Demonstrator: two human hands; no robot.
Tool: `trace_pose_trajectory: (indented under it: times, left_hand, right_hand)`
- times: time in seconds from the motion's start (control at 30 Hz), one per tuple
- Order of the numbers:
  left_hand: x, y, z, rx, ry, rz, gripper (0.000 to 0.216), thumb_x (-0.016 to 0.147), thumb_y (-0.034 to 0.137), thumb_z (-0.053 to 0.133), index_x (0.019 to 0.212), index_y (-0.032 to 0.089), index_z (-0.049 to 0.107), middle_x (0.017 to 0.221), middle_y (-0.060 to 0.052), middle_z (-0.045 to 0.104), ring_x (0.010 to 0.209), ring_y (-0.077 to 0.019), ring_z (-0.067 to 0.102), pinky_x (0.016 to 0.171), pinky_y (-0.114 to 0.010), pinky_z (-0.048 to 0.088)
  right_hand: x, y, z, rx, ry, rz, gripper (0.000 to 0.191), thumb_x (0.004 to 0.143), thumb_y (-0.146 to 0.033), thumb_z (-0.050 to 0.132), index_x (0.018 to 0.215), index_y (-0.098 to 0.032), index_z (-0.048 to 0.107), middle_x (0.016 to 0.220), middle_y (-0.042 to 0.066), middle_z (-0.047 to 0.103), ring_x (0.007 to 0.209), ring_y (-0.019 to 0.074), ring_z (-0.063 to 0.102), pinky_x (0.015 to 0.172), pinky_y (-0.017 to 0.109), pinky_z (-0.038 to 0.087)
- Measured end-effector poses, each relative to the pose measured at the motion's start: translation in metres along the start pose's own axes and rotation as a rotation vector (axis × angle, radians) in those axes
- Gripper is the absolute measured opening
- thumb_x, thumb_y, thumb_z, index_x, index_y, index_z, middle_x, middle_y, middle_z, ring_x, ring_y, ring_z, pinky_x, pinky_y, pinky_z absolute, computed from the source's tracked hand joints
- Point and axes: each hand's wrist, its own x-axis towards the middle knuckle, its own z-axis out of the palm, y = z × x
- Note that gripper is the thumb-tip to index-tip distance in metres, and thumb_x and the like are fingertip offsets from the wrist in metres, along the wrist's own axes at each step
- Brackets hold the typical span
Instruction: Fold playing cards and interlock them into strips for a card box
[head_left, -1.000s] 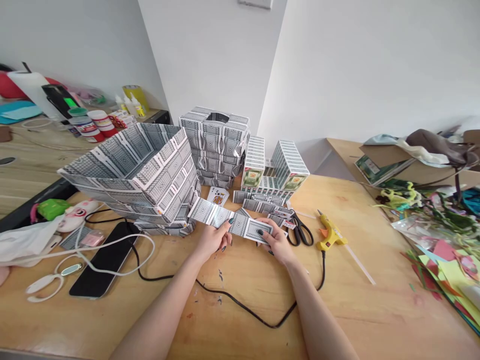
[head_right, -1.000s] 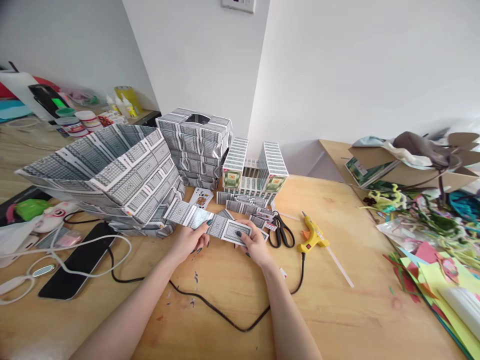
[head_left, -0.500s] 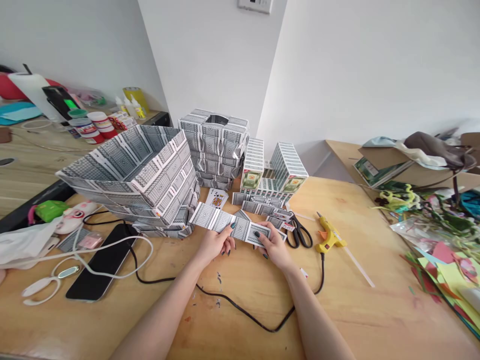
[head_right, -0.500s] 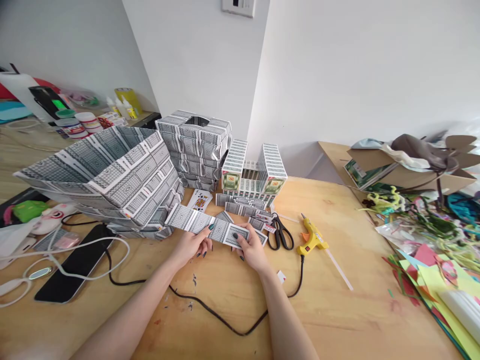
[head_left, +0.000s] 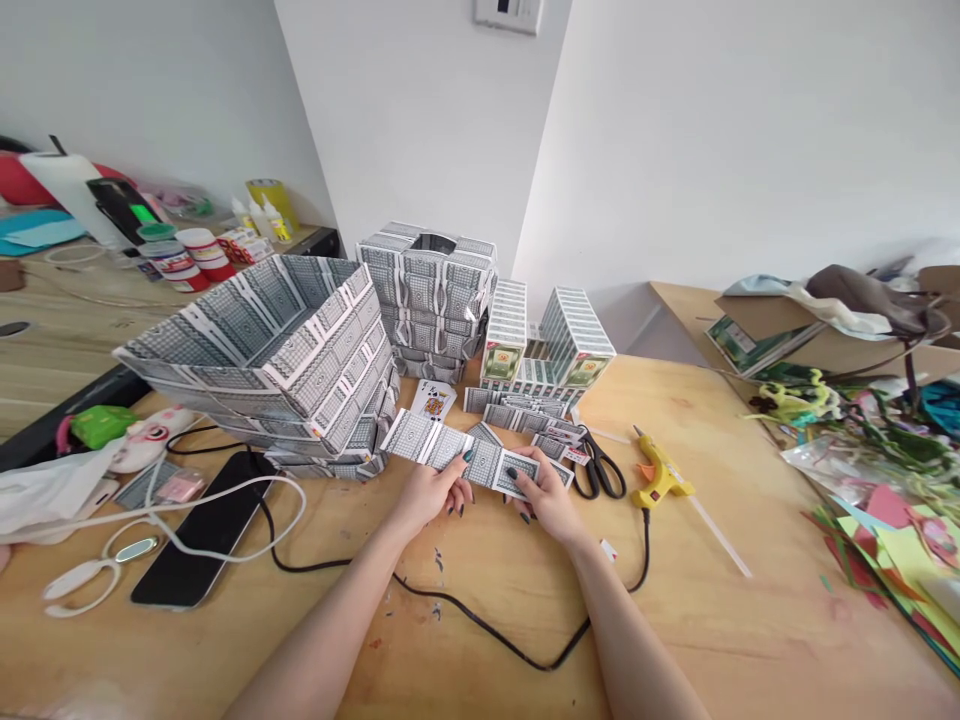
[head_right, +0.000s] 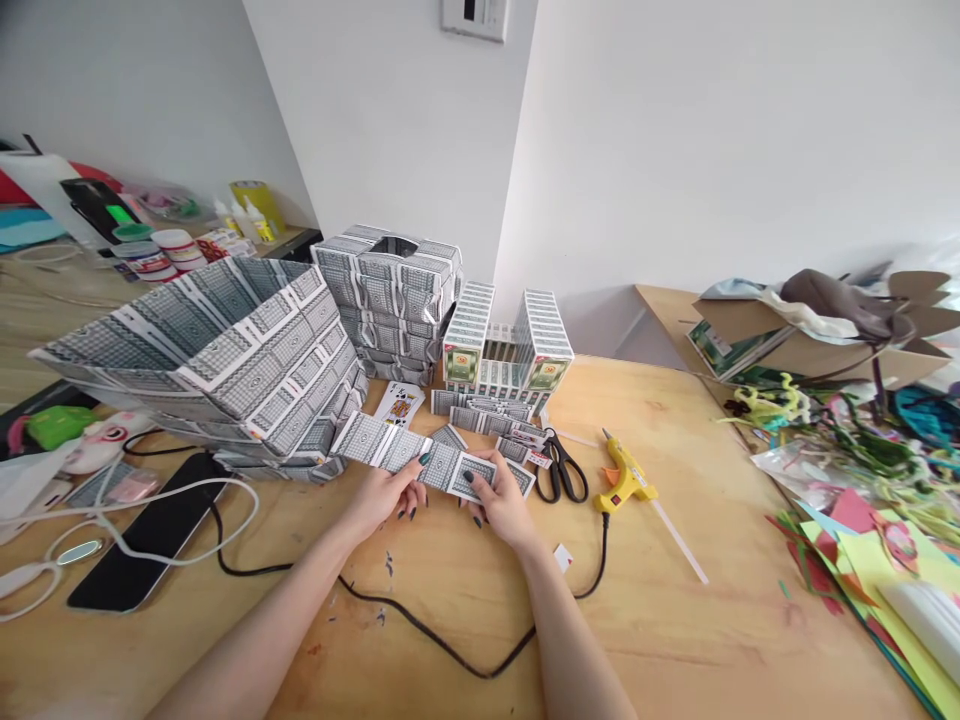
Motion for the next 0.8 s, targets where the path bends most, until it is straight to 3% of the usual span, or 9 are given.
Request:
trace_pose_trajectory:
  times: [0.2,0.67,0.8]
  left_hand:
    - [-0.003,0.006,0.004,-0.026,0.001,0.012,0.037,0.074,0.043,0.051,0.051,0.014,0.051,0.044,-0.002,0.057,0.033,-0.0076,0.045,0.035,-0.020,0.031]
    - [-0.003,0.008,0.003,-0.035,-0.007,0.004,0.040,0.073,0.048,0.052,0.054,0.012,0.054,0.051,-0.006,0.061,0.038,-0.0092,0.049,0.037,-0.020,0.035]
    - [0.000,0.011,-0.002,-0.147,0.135,0.069,0.036,0.072,0.048,0.052,0.059,0.016,0.052,0.047,-0.001,0.056,0.037,-0.0100,0.047,0.036,-0.021,0.035]
  right_hand:
    - [0.000,0.001,0.001,0.091,0.015,0.009,0.029,0.080,-0.041,0.052,0.094,-0.021,0.038,0.052,-0.006,0.054,0.029,0.0050,0.039,0.029,0.014,0.022]
    - [0.001,0.001,0.000,0.145,0.036,0.035,0.033,0.076,-0.042,0.057,0.094,-0.020,0.040,0.053,-0.004,0.057,0.032,0.0069,0.043,0.031,0.017,0.031]
    - [0.000,-0.001,-0.001,0.148,0.083,0.023,0.033,0.074,-0.042,0.059,0.092,-0.019,0.043,0.052,-0.004,0.056,0.034,0.0079,0.045,0.030,0.017,0.032]
